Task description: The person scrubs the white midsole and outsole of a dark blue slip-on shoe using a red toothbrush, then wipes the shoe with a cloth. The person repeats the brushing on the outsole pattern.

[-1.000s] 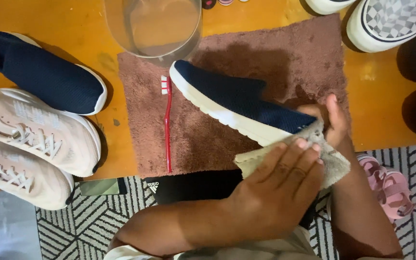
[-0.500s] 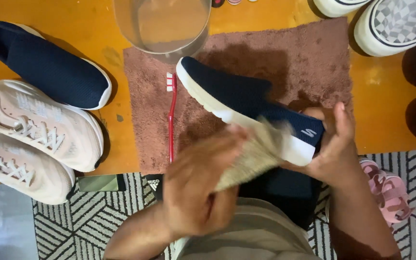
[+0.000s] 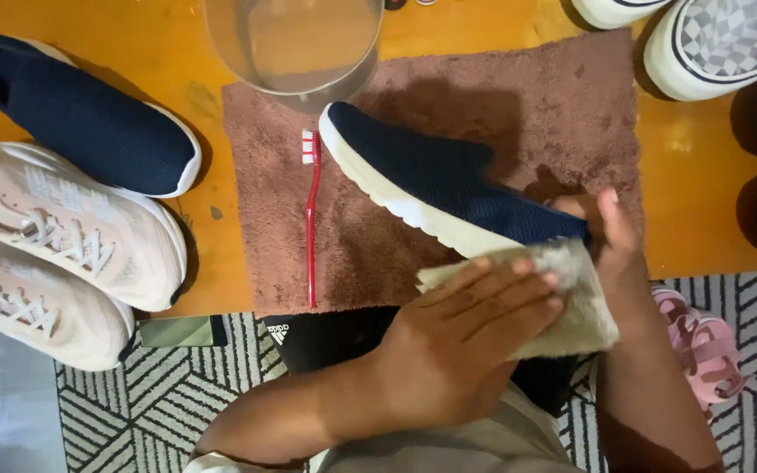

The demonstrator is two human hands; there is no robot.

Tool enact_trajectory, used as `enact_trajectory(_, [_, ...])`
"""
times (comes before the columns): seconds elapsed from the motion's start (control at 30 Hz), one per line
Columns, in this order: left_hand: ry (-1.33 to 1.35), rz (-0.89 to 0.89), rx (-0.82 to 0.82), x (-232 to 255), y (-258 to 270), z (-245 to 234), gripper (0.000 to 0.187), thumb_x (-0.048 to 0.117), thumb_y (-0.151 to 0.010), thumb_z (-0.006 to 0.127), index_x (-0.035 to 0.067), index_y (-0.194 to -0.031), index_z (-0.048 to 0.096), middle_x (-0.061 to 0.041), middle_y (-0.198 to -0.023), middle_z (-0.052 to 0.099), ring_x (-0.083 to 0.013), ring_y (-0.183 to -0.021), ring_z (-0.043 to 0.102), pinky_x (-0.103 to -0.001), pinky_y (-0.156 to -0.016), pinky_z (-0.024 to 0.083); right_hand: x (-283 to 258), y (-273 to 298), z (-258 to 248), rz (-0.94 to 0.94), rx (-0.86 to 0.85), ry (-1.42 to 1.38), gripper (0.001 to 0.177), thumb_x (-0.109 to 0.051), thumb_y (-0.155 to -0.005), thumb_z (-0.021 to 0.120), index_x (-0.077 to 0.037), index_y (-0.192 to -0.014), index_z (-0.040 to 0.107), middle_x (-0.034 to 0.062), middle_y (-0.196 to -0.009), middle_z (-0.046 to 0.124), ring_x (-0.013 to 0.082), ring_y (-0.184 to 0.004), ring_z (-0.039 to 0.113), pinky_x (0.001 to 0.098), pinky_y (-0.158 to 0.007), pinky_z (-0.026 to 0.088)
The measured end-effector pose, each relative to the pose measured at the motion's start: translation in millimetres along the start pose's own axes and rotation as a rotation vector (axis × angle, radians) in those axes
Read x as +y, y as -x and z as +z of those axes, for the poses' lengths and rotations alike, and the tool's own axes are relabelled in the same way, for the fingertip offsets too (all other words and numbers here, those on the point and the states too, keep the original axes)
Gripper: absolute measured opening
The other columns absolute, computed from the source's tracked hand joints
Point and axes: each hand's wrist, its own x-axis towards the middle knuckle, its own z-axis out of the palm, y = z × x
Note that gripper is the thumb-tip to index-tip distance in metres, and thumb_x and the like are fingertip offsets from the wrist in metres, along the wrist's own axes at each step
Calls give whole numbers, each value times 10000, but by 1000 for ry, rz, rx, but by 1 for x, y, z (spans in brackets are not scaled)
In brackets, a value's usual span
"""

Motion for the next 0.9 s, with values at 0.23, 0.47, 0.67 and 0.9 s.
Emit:
enact_trajectory(0.23, [385, -183, 191, -13, 35, -58, 231, 32, -944, 620, 11, -1169, 665, -137, -1313, 708, -351, -1217, 721, -488, -1071, 552, -13, 28, 14, -922, -36, 1154, 1238, -296, -743, 948, -62, -1632, 118, 336, -1300, 614, 435, -1181, 649, 567, -1071, 493])
enact_trajectory(0.47, [-1, -766, 571, -25, 69, -102, 274, 124, -984, 624, 51, -1237, 700, -85, -1186, 726, -177, -1066, 665, -310, -930, 531, -29, 19, 30, -1039, -68, 1194, 1416, -447, -659, 1057, -115, -1676, 130, 220, -1222, 578, 325, -1041, 590, 495, -944, 437])
enact_trajectory(0.67, [-71, -1015, 651, -47, 74, -110, 591, 173, -978, 601, 32, -1534, 459, -123, -1499, 614, -205, -1355, 600, -309, -1114, 451, -34, 22, 31, -1024, -66, 1209, 1297, -400, -695, 1010, -83, -1631, 171, 242, -1257, 519, 363, -1112, 538, 510, -1000, 394])
enact_trajectory(0.9, [-900, -520, 467, -67, 94, -91, 499, 188, -1021, 765, 38, -1462, 586, -276, -1410, 574, -391, -1273, 592, -513, -1064, 546, -49, 29, 23, -992, -58, 1250, 1200, -378, -670, 987, -18, -1564, 272, 244, -1371, 441, 405, -1319, 498, 517, -1149, 437])
